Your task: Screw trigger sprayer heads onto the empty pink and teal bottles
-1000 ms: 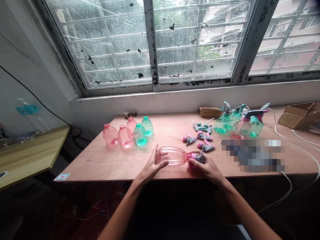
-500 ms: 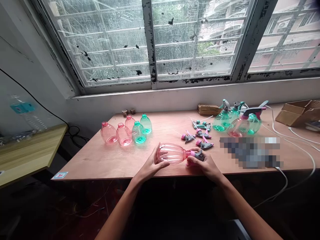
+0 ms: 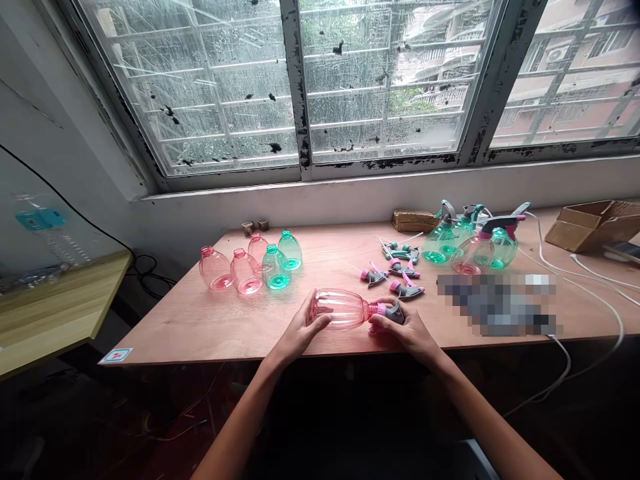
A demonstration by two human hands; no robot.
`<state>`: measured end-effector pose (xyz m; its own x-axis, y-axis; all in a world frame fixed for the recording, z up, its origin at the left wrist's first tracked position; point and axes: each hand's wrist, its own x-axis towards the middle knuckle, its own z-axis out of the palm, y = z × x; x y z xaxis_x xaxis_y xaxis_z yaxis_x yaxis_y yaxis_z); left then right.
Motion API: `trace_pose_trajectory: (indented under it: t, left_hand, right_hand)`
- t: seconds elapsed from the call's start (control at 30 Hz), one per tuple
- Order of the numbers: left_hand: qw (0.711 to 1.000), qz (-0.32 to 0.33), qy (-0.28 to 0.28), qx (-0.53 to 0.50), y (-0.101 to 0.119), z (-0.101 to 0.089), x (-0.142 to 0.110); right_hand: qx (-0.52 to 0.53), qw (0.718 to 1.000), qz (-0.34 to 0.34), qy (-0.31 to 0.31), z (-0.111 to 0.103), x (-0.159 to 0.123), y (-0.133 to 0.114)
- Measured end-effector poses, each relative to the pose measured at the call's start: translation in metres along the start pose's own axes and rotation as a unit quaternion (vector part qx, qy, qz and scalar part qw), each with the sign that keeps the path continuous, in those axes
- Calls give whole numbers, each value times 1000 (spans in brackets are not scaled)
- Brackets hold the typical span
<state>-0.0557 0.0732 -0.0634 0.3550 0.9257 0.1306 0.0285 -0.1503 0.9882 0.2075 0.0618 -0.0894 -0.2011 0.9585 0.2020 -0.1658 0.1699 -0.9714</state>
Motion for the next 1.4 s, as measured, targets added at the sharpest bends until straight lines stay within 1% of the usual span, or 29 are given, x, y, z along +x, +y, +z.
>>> trace_pose_trajectory:
  t: [0.1, 0.3, 0.37, 0.47, 0.57, 0.7, 0.83, 1.03, 1.23, 1.3, 1.4]
  left_hand:
    - [1000, 11, -4, 21, 2, -1, 0]
    - [996, 36, -54, -57, -3, -1, -3]
    - [996, 35, -47, -62, -1, -1, -4]
    - [998, -1, -22, -51, 5, 0, -4]
    - [999, -31, -21, -32, 9, 0, -2]
    - [999, 5, -32, -20, 3, 0, -1]
    - [998, 32, -46, 7, -7, -1, -2]
    - [999, 2, -26, -36, -5, -1, 1]
    - [998, 28, -34, -33, -7, 1, 0]
    - [998, 26, -41, -35, -7, 1, 0]
    - [998, 17, -37, -37, -5, 0, -1]
  right_hand:
    - [4, 1000, 2, -2, 0, 0, -1]
    - [29, 999, 4, 29, -2, 4, 2]
    - [22, 999, 7, 26, -2, 4, 2]
    - [3, 1000, 5, 7, 0, 2, -1]
    - [-3, 1000, 3, 3, 0, 0, -3]
    - [10, 1000, 10, 28, 0, 1, -4]
    - [32, 999, 21, 33, 1, 2, -3]
    - [12, 999, 15, 33, 0, 2, -1]
    - [19, 999, -2, 49, -1, 3, 1]
    - [19, 998, -5, 56, -1, 3, 0]
    - [12, 999, -10, 45, 0, 2, -1]
